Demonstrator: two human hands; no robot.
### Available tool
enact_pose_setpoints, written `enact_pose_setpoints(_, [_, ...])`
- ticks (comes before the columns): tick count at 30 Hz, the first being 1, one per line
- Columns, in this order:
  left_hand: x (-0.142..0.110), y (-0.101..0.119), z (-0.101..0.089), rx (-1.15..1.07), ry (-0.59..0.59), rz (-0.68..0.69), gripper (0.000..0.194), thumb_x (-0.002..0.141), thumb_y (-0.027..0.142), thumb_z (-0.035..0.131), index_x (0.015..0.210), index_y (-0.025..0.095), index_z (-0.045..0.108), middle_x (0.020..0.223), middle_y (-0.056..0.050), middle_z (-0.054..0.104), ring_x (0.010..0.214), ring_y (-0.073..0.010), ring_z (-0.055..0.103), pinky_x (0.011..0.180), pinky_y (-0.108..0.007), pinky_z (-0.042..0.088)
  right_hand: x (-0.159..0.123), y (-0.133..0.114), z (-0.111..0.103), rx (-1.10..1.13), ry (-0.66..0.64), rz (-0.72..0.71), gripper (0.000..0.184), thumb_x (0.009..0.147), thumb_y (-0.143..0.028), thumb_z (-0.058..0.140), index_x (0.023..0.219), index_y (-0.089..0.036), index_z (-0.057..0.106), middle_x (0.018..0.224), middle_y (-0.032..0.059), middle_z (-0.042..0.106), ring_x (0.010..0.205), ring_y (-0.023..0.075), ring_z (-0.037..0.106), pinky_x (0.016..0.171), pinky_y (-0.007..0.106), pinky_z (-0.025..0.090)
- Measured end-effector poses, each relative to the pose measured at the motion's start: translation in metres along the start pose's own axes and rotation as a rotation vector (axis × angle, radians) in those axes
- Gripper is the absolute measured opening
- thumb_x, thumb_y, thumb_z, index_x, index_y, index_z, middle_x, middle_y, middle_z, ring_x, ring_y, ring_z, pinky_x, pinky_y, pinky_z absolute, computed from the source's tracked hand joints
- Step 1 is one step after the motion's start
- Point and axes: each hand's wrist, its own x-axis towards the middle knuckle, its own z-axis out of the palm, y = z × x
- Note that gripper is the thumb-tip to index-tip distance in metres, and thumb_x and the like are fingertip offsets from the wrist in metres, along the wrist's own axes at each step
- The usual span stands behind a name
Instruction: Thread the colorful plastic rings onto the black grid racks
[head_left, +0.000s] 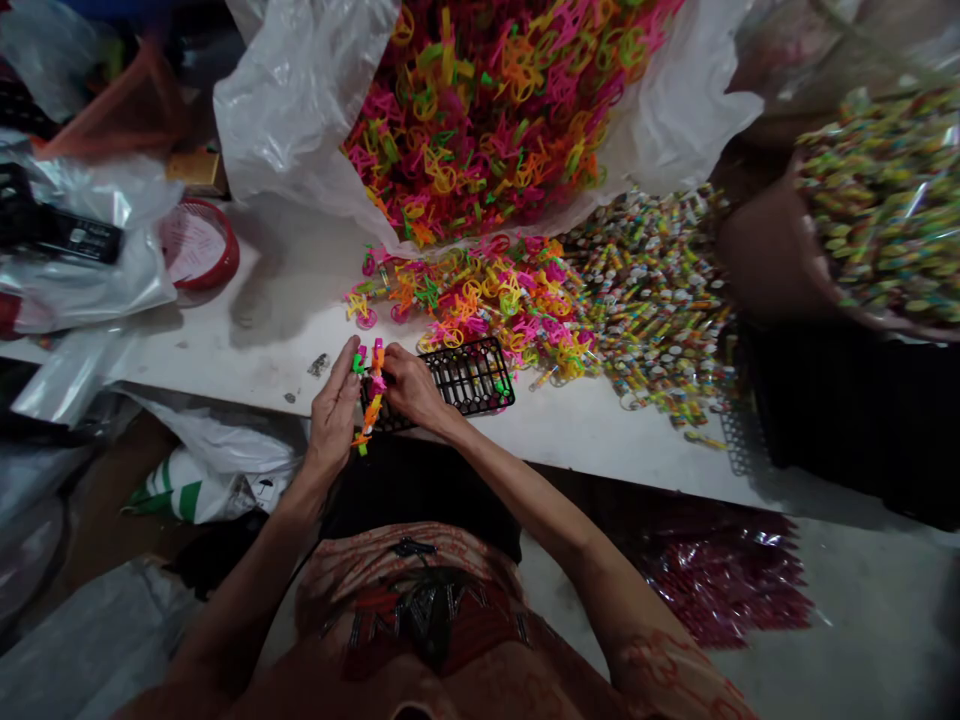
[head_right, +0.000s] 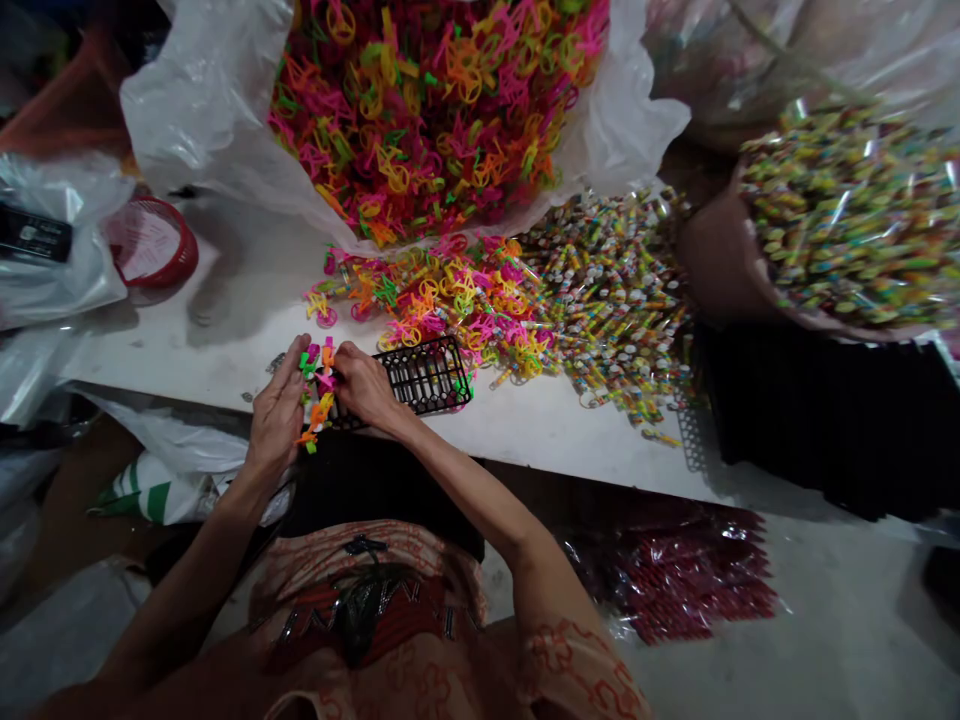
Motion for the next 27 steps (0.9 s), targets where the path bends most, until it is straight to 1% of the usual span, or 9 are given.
enact_pose_setpoints(5, [-0.001, -0.004, 0.0, -0.007, -0.028, 0.0, 0.056, 0.092, 0.054, 0.052, 0.141, 0.028, 0.052, 0.152, -0.003, 0.046, 0.144, -0.0209, 0.037, 0.124, -0.036, 0.02, 0.0, 0.003, -0.004, -0.019, -0.046, 0.019, 0.013, 0.081, -0.009, 0.053, 0.083, -0.015, 0.065, 0.082, 0.0027, 0.06, 0.077, 0.0156, 0.054, 0.07, 0.024, 0.036])
enact_pose_setpoints(11, [0.001, -0.005, 0.001, -0.04, -0.053, -0.018, 0.056, 0.092, 0.053, 0.051, 0.143, 0.028, 0.05, 0.155, -0.002, 0.042, 0.145, -0.0212, 0.035, 0.123, -0.037, 0.022, -0.002, -0.005, -0.006, -0.214, -0.144, 0.003, 0.024, 0.085, -0.01, 0.049, 0.101, -0.015, 0.066, 0.097, 0.0074, 0.063, 0.081, 0.0174, 0.057, 0.066, 0.026, 0.033])
enact_pose_setpoints(15, [0.004, -0.005, 0.0, -0.07, -0.077, -0.021, 0.061, 0.091, 0.058, 0.05, 0.144, 0.027, 0.048, 0.156, -0.004, 0.041, 0.146, -0.0219, 0.033, 0.122, -0.037, 0.026, -0.003, -0.011, -0.001, -0.288, -0.139, -0.013, 0.028, 0.09, -0.011, 0.046, 0.111, -0.017, 0.063, 0.105, 0.0077, 0.064, 0.081, 0.0169, 0.057, 0.065, 0.026, 0.033])
enact_pose_setpoints(17, [0.006, -0.003, 0.0, -0.016, -0.06, 0.007, 0.064, 0.089, 0.059, 0.053, 0.143, 0.025, 0.049, 0.154, -0.006, 0.043, 0.145, -0.0227, 0.036, 0.121, -0.037, 0.029, -0.005, -0.014, 0.001, -0.314, -0.126, 0.027, 0.028, 0.091, -0.011, 0.045, 0.11, -0.017, 0.064, 0.105, 0.008, 0.064, 0.081, 0.0167, 0.058, 0.065, 0.026, 0.034])
enact_pose_setpoints(19, [0.007, 0.0, -0.001, 0.129, -0.009, 0.107, 0.065, 0.085, 0.055, 0.061, 0.142, 0.024, 0.051, 0.153, -0.007, 0.044, 0.144, -0.0234, 0.037, 0.121, -0.037, 0.028, -0.008, -0.017, -0.001, -0.319, -0.136, 0.061, 0.026, 0.091, -0.012, 0.045, 0.107, -0.016, 0.066, 0.103, 0.0085, 0.064, 0.08, 0.0165, 0.058, 0.065, 0.025, 0.036])
enact_pose_setpoints(21, [0.008, 0.003, -0.001, 0.291, 0.017, 0.236, 0.059, 0.084, 0.047, 0.066, 0.138, 0.027, 0.055, 0.152, -0.006, 0.047, 0.142, -0.0229, 0.04, 0.12, -0.038, 0.029, -0.011, -0.018, -0.009, -0.301, -0.168, 0.04, 0.025, 0.091, -0.012, 0.046, 0.104, -0.015, 0.067, 0.102, 0.009, 0.065, 0.08, 0.0163, 0.059, 0.066, 0.025, 0.038])
enact_pose_setpoints(24, [0.007, 0.004, -0.002, 0.398, 0.003, 0.336, 0.043, 0.09, 0.035, 0.058, 0.132, 0.028, 0.061, 0.146, -0.005, 0.054, 0.138, -0.0205, 0.046, 0.119, -0.039, 0.032, -0.005, -0.018, -0.03, -0.308, -0.202, -0.017, 0.027, 0.087, -0.008, 0.048, 0.101, -0.014, 0.07, 0.101, 0.0101, 0.068, 0.088, 0.0181, 0.062, 0.074, 0.026, 0.043])
enact_pose_setpoints(26, [0.006, 0.002, -0.001, 0.401, 0.015, 0.341, 0.039, 0.092, 0.031, 0.053, 0.13, 0.028, 0.063, 0.142, -0.005, 0.057, 0.135, -0.0196, 0.049, 0.118, -0.039, 0.034, 0.014, -0.019, -0.045, -0.373, -0.136, 0.01, 0.031, 0.088, -0.007, 0.045, 0.105, -0.013, 0.071, 0.104, 0.0123, 0.069, 0.095, 0.0211, 0.064, 0.079, 0.028, 0.045])
enact_pose_setpoints(27, [0.006, 0.001, -0.001, 0.395, 0.027, 0.333, 0.04, 0.092, 0.03, 0.053, 0.13, 0.028, 0.063, 0.142, -0.006, 0.057, 0.135, -0.0194, 0.049, 0.118, -0.039, 0.034, 0.028, -0.02, -0.051, -0.421, -0.079, 0.043, 0.033, 0.09, -0.008, 0.043, 0.107, -0.012, 0.07, 0.108, 0.0141, 0.069, 0.096, 0.0228, 0.064, 0.08, 0.03, 0.046])
